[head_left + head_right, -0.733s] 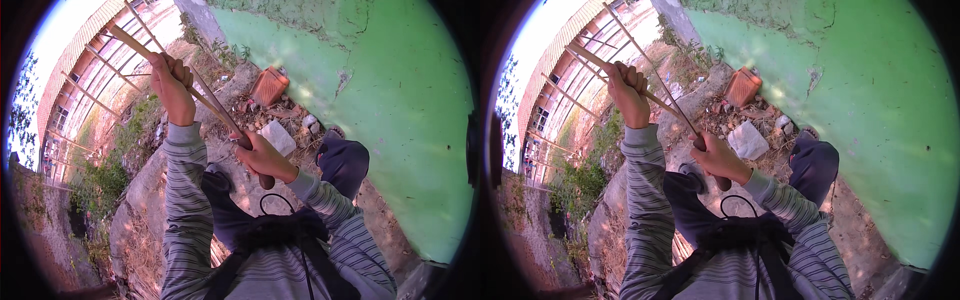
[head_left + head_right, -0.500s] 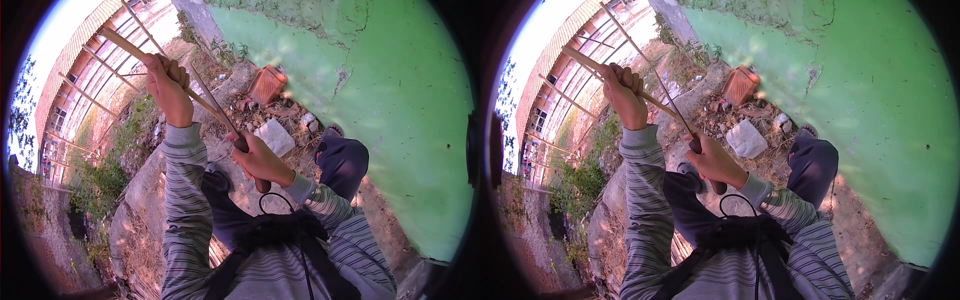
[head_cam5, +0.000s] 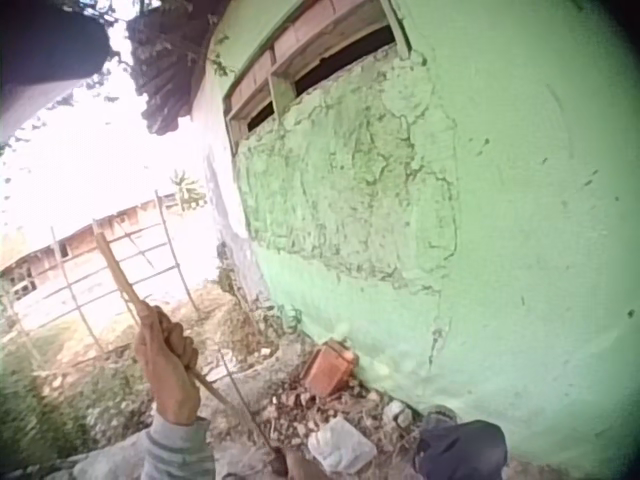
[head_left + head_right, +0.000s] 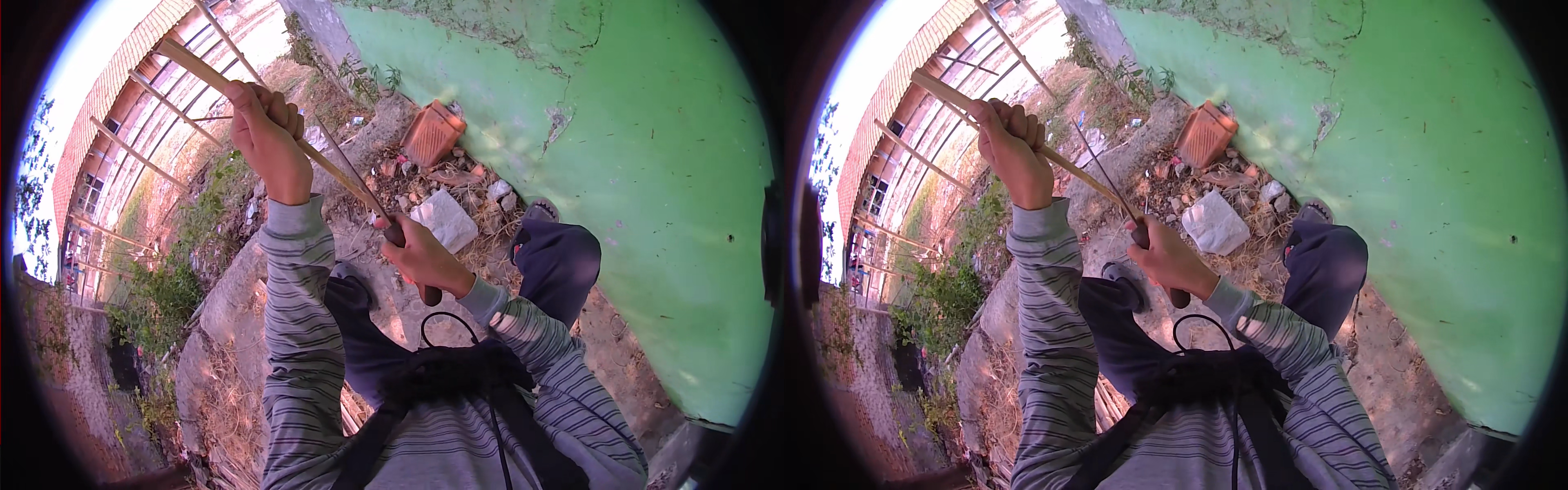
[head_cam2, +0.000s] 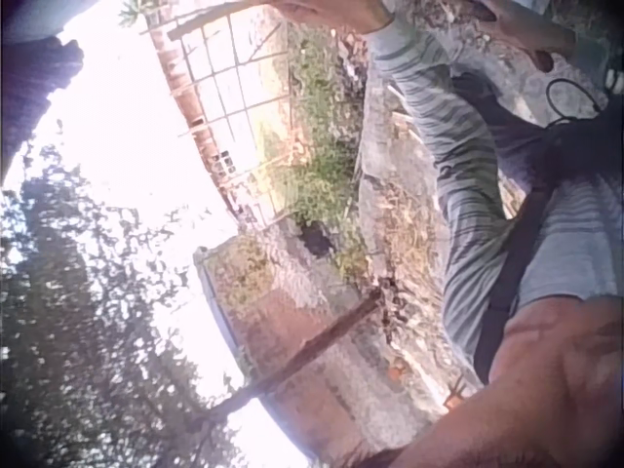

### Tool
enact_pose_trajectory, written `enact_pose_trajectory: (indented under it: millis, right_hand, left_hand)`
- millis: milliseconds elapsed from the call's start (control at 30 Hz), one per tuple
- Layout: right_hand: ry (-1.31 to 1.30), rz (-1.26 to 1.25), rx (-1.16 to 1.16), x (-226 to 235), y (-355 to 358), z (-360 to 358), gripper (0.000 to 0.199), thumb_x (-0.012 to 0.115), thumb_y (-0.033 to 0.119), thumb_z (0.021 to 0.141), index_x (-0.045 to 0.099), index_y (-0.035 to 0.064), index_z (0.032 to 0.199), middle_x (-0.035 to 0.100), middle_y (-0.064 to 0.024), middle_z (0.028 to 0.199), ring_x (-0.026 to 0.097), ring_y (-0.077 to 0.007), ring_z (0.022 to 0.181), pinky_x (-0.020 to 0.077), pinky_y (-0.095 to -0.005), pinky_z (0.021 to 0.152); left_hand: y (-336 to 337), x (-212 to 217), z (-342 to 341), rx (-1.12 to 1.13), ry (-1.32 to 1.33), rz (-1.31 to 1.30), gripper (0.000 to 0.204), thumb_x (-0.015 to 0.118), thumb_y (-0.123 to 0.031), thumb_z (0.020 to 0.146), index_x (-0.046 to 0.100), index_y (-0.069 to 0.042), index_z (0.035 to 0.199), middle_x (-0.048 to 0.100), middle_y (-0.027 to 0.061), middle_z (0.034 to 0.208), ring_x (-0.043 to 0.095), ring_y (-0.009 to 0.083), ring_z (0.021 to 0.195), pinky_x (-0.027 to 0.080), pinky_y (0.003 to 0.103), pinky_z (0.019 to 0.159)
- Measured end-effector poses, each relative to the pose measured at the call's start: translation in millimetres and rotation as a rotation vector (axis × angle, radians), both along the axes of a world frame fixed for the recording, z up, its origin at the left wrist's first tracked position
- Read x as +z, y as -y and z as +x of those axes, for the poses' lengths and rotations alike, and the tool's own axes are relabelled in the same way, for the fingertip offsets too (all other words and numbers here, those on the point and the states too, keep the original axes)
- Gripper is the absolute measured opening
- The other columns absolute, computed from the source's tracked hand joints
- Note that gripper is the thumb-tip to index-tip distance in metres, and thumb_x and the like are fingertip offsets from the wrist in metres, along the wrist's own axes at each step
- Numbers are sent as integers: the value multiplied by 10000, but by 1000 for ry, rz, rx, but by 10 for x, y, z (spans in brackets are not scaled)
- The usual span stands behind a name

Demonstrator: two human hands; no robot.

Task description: The person carves and splits bamboo strips along their length using a knife.

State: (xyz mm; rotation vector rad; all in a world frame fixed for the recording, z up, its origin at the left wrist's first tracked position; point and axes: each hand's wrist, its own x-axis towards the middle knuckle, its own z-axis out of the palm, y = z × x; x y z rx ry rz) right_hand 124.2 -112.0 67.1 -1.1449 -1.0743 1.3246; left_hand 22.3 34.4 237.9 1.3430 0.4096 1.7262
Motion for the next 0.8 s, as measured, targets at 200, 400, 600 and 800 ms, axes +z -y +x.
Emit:
enact_pose_trajectory:
  millis: [200, 400, 600, 800]
  right_hand:
    - [253, 149, -102, -922, -166, 122, 389, 631, 148, 882, 521, -33, 1208, 545, -37, 679, 535, -134, 465, 442, -306, 434]
    - [166, -312, -3, -1624, -35, 294, 396, 627, 116, 914, 464, 5, 1257, 541, -35, 731, 496, -104, 462, 416, -285, 421]
    - [-215, -310, 9, -1918, 48, 318, 425, 640, 143, 919, 459, -3, 1275, 587, -48, 742, 499, -116, 462, 437, -288, 431]
    - [456, -218, 10, -2180, 173, 239, 446, 648, 147, 910, 448, -43, 1260, 696, -126, 780, 629, -164, 525, 502, -311, 463]
  left_hand:
    - [35, 52, 81, -17, -5, -4, 516, 494, -557, 1020, 396, -131, 745, 234, -74, 550, 182, 39, 453, 134, 262, 424]
    - [73, 9, -9, -54, -6, -5, 523, 503, -565, 1013, 389, -134, 739, 225, -75, 551, 168, 44, 455, 136, 266, 426]
    - [145, 47, 0, -65, 0, -50, 531, 505, -582, 1005, 387, -137, 741, 216, -71, 554, 162, 53, 459, 137, 267, 436]
    - [217, 36, -34, -40, -7, -29, 506, 482, -556, 1026, 345, -162, 740, 169, -65, 586, 131, 66, 501, 113, 295, 463]
